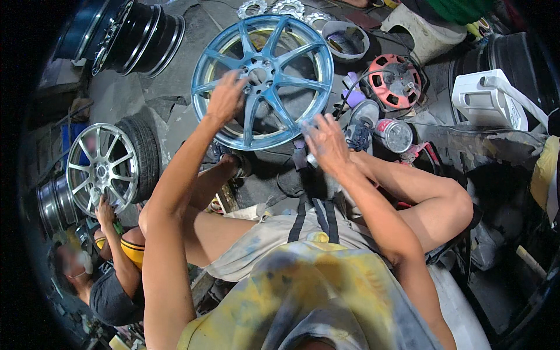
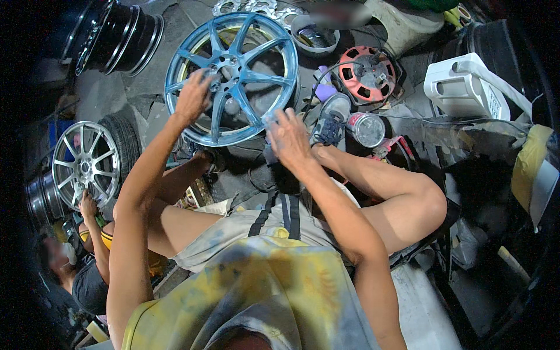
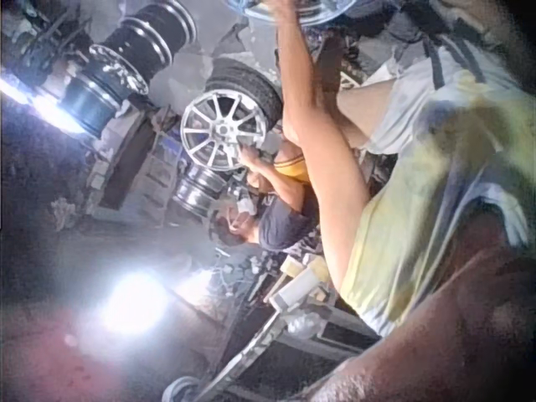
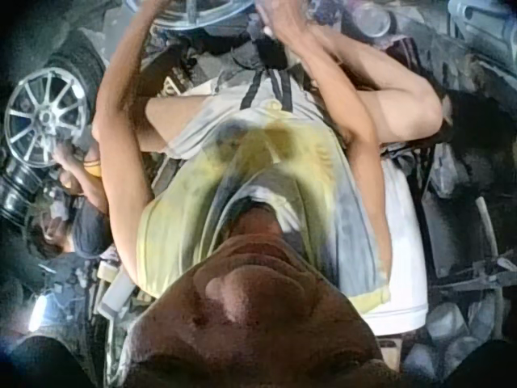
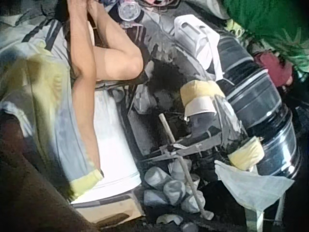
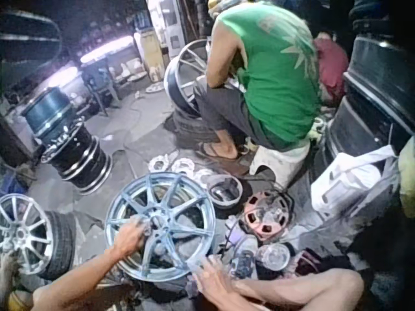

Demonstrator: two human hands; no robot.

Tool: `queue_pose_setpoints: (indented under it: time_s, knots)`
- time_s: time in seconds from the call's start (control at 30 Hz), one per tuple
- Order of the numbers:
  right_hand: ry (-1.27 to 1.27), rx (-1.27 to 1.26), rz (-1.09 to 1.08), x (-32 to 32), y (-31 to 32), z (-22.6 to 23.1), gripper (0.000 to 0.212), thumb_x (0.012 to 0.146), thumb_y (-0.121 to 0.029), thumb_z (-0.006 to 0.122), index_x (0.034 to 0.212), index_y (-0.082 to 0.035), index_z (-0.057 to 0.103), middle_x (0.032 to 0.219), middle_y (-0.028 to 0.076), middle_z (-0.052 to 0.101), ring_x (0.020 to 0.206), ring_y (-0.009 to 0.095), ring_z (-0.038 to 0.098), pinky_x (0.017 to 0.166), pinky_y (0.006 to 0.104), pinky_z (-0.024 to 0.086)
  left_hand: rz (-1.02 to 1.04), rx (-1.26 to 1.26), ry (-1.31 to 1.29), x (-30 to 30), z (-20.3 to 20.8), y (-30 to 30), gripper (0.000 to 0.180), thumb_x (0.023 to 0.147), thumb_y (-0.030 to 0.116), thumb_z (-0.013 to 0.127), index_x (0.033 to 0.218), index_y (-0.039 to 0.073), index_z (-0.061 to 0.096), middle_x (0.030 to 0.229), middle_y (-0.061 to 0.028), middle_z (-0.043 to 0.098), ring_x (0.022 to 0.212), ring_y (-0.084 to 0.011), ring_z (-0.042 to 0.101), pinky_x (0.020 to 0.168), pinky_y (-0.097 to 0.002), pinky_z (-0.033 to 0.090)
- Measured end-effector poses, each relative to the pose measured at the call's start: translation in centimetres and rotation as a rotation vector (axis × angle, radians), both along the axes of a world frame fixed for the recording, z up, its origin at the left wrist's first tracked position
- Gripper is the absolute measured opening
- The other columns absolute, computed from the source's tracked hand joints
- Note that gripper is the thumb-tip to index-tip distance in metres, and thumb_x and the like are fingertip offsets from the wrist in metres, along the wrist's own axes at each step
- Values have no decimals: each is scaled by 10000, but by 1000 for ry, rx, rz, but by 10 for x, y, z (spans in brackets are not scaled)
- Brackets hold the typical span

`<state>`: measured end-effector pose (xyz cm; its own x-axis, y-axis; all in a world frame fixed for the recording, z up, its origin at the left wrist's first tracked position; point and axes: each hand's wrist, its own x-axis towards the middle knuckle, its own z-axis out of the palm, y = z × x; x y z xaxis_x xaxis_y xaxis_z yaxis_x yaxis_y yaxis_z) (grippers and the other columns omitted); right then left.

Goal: The person sits on the floor and scrubs a blue car wheel rim with a small brush. They methodically clean the spokes and the inner barrel of the rim, occasionally dipping the brush into a container. Another person is visible in the background working on a different wheel.

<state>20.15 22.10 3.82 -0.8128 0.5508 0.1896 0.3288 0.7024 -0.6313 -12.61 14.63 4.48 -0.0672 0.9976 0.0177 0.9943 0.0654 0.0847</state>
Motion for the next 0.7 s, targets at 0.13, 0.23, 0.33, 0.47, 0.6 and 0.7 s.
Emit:
queue_pose_setpoints:
  time_s: [0.13, 0.23, 0.33, 0.47, 0.6, 0.7]
  knots:
    - [-8, -83, -100, -10, -29, -3, 397, 825, -51, 722, 1218, -6, 685, 1058, 132, 589, 997, 328, 562, 837, 455, 452, 413, 91, -51, -12, -24, -19, 422, 946, 229, 628, 1331, 69, 559, 1378, -196, 518, 1283, -404, 496, 1076, -509, 416]
    - [122, -70, -131, -23, -31, -8, 370, 828, -43, 710, 1196, -11, 689, 1025, 119, 598, 971, 329, 575, 806, 458, 433, 411, 257, 82, 3, -44, -19, 426, 979, 287, 599, 1345, 77, 539, 1378, -185, 517, 1315, -401, 471, 1103, -520, 382]
    - [164, -13, -135, -75, -10, -15, 243, 872, -79, 664, 1104, -8, 688, 963, 141, 593, 966, 349, 603, 775, 477, 439, 408, 240, 188, 6, -51, -15, 457, 996, 361, 582, 1365, 97, 530, 1398, -172, 514, 1323, -392, 465, 1121, -533, 349]
    - [163, -125, -162, -120, 10, -33, 130, 898, -55, 618, 1002, 21, 639, 954, 202, 600, 876, 422, 619, 767, 510, 495, 409, 85, 3, -25, -36, -18, 534, 1003, 456, 562, 1396, 96, 522, 1379, -159, 538, 1291, -386, 488, 1092, -560, 359]
    - [187, -298, -166, -86, -10, -17, 123, 902, -30, 603, 1000, 20, 657, 966, 219, 604, 890, 438, 633, 772, 524, 503, 565, 127, 97, -51, -55, -46, 585, 1016, 550, 487, 1384, 96, 530, 1344, -173, 545, 1328, -391, 461, 1159, -566, 285]
    - [185, -211, -99, -112, 17, -28, 183, 912, -46, 600, 1069, -3, 684, 961, 229, 600, 897, 450, 631, 776, 518, 510, 596, 114, 6, -42, -48, -32, 579, 1014, 549, 500, 1373, 96, 537, 1334, -177, 546, 1344, -395, 447, 1190, -575, 231]
